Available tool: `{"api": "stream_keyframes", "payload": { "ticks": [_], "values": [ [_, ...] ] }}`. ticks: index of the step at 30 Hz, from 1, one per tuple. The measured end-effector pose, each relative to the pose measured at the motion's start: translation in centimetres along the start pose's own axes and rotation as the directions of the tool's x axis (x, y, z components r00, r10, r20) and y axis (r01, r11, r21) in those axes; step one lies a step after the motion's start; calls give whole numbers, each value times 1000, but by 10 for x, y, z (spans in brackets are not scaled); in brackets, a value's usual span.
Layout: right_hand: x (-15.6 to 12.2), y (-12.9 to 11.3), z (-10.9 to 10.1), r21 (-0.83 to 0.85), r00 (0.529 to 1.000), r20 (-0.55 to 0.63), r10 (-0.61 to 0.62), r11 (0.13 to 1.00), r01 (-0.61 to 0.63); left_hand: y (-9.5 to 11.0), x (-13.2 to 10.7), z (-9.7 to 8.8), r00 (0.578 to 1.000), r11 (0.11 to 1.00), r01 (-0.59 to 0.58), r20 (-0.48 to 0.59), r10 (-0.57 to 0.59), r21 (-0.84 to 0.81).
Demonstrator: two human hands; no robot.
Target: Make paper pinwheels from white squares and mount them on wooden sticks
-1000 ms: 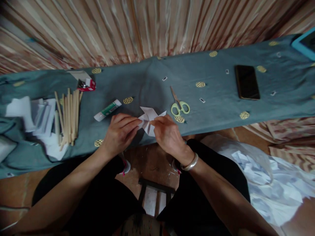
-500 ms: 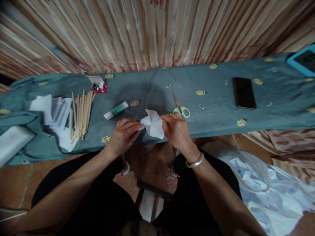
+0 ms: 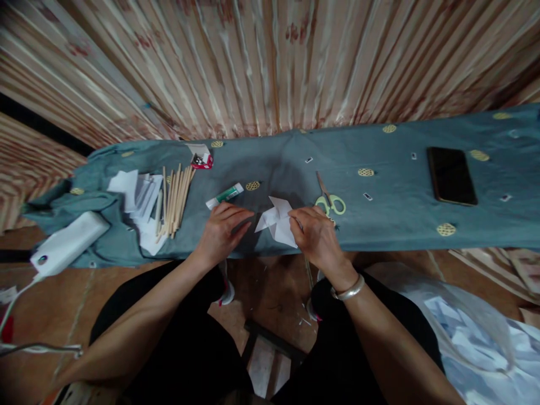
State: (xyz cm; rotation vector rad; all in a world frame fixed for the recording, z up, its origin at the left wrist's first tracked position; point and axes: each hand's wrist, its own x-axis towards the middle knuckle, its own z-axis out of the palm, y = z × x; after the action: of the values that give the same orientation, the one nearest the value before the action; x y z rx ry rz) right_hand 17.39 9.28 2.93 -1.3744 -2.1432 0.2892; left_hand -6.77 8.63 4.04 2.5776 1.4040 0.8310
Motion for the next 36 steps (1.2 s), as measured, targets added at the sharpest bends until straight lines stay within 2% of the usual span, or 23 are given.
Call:
{"api": "stream_keyframes", "payload": {
  "ticks": [4,7,13,16,22,26,28,33,36],
  "values": [
    [4,7,-4,-27,999,-47,22,999,-23,1,-7,-1,1000,1000,2,16,-1,-9],
    [8,16,-8,-56,996,-75,52,997,-56,10,-9,0,998,999,-47,45,48,-21],
    [7,20,-5,-62,999,37,-16,998,18,37,-12,13,961,962,-272,55,272,-11],
    [3,18,-7,-56,998,66,-23,998,27,44,-12,20,942,947,-320,104,320,-12],
    [-12,19,-25,-44,989,146,-18,999,24,40,-9,25,946,950,-311,112,306,33],
    [-20,13,-31,-57,991,113,-71,995,78,35,-8,25,949,955,-292,143,281,58],
    [-24,6,-29,-28,985,112,-128,991,132,34,-9,25,951,958,-282,148,271,59],
    [-30,-11,-15,-14,957,210,-202,978,210,33,-7,25,957,965,-258,150,249,51],
    [-33,-13,-7,-21,964,170,-204,977,211,33,-6,24,959,969,-246,155,238,33]
  ]
}}
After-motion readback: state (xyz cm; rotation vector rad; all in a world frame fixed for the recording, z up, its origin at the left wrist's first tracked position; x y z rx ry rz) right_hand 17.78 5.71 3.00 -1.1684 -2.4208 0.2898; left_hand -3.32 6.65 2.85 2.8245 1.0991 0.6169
